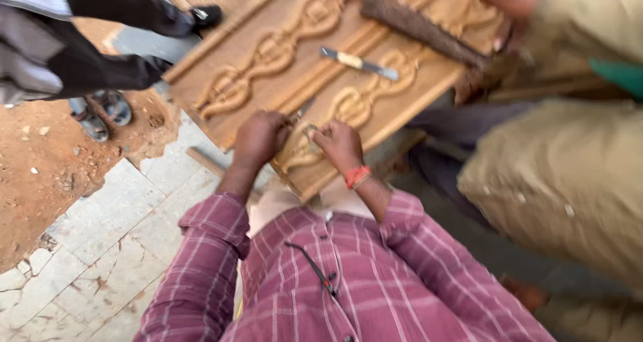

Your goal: The person carves a decorative floral pattern into a wooden panel using a chisel and a wooden mallet. They repeatedly position the chisel and strike it to remove wood shavings, refining the design on the panel.

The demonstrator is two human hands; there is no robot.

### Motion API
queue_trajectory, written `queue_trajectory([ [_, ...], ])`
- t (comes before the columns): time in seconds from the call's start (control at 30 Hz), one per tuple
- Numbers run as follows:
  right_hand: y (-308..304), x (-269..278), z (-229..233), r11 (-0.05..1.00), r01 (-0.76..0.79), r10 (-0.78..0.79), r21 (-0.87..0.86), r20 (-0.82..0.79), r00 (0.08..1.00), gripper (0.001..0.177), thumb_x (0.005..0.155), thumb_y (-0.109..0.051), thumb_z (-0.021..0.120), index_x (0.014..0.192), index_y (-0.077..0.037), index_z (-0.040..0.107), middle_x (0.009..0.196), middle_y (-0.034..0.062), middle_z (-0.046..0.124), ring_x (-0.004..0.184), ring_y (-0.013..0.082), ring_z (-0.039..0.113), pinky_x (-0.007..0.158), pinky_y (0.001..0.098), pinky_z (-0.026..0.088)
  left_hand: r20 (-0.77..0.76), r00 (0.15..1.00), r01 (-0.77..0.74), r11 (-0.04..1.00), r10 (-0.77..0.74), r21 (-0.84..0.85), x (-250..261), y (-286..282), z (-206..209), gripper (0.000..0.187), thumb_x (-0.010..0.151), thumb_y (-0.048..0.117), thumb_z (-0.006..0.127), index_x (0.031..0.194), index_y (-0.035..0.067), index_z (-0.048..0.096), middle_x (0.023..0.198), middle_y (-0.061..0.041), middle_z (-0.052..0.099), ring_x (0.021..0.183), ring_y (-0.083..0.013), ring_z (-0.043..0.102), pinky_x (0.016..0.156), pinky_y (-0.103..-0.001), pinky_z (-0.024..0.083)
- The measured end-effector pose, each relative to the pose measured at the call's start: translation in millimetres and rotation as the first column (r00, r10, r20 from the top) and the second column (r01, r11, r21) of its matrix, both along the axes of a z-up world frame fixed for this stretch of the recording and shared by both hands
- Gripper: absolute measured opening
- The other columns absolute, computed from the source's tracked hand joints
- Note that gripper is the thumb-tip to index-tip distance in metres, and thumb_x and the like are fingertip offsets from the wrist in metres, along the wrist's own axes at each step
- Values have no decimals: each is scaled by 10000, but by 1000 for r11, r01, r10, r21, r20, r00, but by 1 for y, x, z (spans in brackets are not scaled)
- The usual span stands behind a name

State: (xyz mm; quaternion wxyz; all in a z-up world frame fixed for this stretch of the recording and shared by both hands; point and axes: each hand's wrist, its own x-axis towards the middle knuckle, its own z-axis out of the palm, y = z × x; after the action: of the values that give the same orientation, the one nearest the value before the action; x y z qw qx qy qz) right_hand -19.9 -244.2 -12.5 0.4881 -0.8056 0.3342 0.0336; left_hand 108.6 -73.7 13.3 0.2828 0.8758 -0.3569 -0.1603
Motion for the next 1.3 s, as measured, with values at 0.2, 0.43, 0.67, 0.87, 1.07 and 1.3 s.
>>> queue_trajectory([
  [0.2, 16, 8, 11, 977, 70, -73, -201, -9, 997, 289, 783, -347, 814, 855, -69, 776, 780, 140, 748, 699, 280, 730, 640, 377, 562, -69, 997, 18, 999, -21, -41, 9, 6, 3, 153, 907, 243, 702, 1012, 154, 769, 962, -88, 748, 928, -320, 688, 775, -452, 563],
  [0.43, 68, 1, 7, 920, 348, -349, -180, 23, 937, 273, 863, -324, 761, 851, -52, 737, 716, 155, 701, 655, 312, 716, 620, 426, 549, -89, 976, 183, 972, -198, -150, 35, 17, -11, 172, 936, 252, 713, 1048, 132, 763, 975, -125, 742, 893, -352, 709, 748, -465, 568],
  [0.67, 111, 0, -10, 840, 383, -400, -386, 38, 916, 269, 832, -289, 782, 794, -49, 666, 740, 160, 704, 700, 371, 692, 638, 451, 544, -183, 949, 212, 951, -256, -226, 42, 29, -14, 176, 929, 226, 718, 1042, 99, 764, 945, -154, 740, 866, -357, 720, 746, -446, 568],
  [0.87, 122, -4, -5, 762, 439, -390, -476, 205, 898, 241, 909, -231, 779, 834, -40, 654, 772, 181, 672, 716, 386, 671, 633, 463, 527, -161, 934, 277, 931, -319, -238, 40, 41, -16, 162, 948, 210, 728, 1032, 74, 753, 974, -156, 741, 896, -359, 711, 770, -446, 567],
  [1.07, 127, -6, -9, 789, 296, -275, -538, 121, 954, 231, 952, -220, 739, 881, -33, 624, 773, 166, 659, 693, 368, 660, 620, 476, 511, -116, 930, 302, 906, -348, -296, 42, 42, -17, 120, 920, 148, 732, 996, 56, 745, 970, -144, 739, 930, -361, 702, 810, -454, 560],
  [1.3, 121, -2, -10, 834, 257, -298, -488, -6, 955, 221, 927, -238, 730, 874, -57, 614, 752, 168, 656, 671, 360, 667, 605, 485, 526, -74, 928, 334, 902, -366, -272, 44, 36, -10, 119, 912, 133, 738, 984, 38, 742, 957, -159, 727, 927, -372, 684, 822, -463, 546],
])
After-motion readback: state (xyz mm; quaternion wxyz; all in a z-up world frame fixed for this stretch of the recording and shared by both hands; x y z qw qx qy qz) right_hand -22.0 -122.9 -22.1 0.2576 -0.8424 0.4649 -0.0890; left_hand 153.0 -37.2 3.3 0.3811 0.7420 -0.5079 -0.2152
